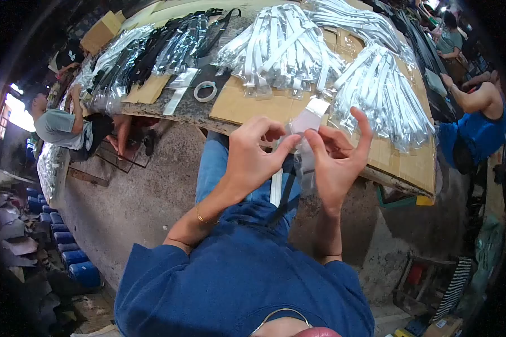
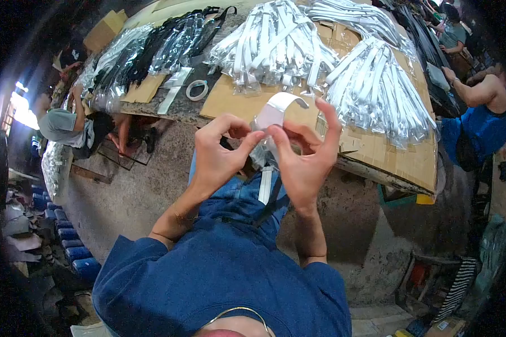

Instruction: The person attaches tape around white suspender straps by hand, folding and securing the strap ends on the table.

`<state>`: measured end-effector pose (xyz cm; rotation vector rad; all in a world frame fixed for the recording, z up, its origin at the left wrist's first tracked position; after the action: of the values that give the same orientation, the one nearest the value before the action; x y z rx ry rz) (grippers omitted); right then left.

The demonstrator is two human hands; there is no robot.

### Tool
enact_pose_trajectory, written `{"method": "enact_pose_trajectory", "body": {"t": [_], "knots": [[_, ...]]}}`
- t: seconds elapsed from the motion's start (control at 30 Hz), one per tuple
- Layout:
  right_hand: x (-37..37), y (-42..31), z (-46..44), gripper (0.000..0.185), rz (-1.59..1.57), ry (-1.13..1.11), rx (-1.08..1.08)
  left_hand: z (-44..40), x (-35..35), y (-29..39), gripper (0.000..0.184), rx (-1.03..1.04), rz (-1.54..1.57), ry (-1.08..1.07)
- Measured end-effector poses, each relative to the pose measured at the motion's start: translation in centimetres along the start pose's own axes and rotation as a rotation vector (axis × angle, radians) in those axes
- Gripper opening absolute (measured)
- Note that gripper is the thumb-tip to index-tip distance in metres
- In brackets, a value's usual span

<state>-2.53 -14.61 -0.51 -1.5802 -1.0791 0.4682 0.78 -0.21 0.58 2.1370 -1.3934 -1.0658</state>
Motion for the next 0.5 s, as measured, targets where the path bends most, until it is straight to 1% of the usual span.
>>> {"method": "enact_pose_trajectory", "body": {"t": [0.07, 0.1, 0.17, 0.2, 0.27, 0.3, 0.37, 0.5], "knots": [[1.0, 0.6, 0.9, 0.069, -0.014, 0.078, -0.094, -0.1, -0.5, -0.1, 0.017, -0.14, 0.003, -0.02], [-0.3, 1.0, -0.7, 0.069, 0.033, 0.042, -0.127, -0.2, 1.9, 0.0, 0.017, -0.158, 0.052, 0.023], [0.4, 1.6, -0.1, 0.069, 0.021, 0.06, -0.164, -0.1, 1.3, -0.4, 0.016, -0.194, 0.072, 0.062], [0.9, 1.9, 0.2, 0.069, 0.008, 0.058, -0.151, -0.1, 0.8, -0.6, 0.016, -0.197, 0.054, 0.06], [1.3, 2.3, 0.5, 0.07, 0.084, 0.068, -0.211, 0.1, 0.7, -0.8, 0.012, -0.2, 0.056, 0.036], [1.5, 2.6, 0.5, 0.07, 0.083, 0.057, -0.206, 0.1, 0.6, -1.0, 0.012, -0.208, 0.05, 0.043], [2.1, 3.0, 0.6, 0.07, 0.138, 0.056, -0.302, 0.1, 0.4, -1.2, 0.01, -0.201, -0.011, 0.057], [3.6, 2.8, 0.6, 0.071, 0.15, 0.007, -0.302, 0.3, -0.4, -1.8, 0.009, -0.238, -0.022, 0.087]]}}
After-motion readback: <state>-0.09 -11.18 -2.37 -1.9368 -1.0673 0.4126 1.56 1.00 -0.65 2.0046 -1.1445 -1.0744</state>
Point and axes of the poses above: each hand's wrist, its own z-axis away from the middle knuckle, its own x-axis out of the palm, y = z × x, the point moved 1 cm from there along -z, towards the middle knuckle, and after that the axes turned 8 degrees about y, right-handed, at the moved point
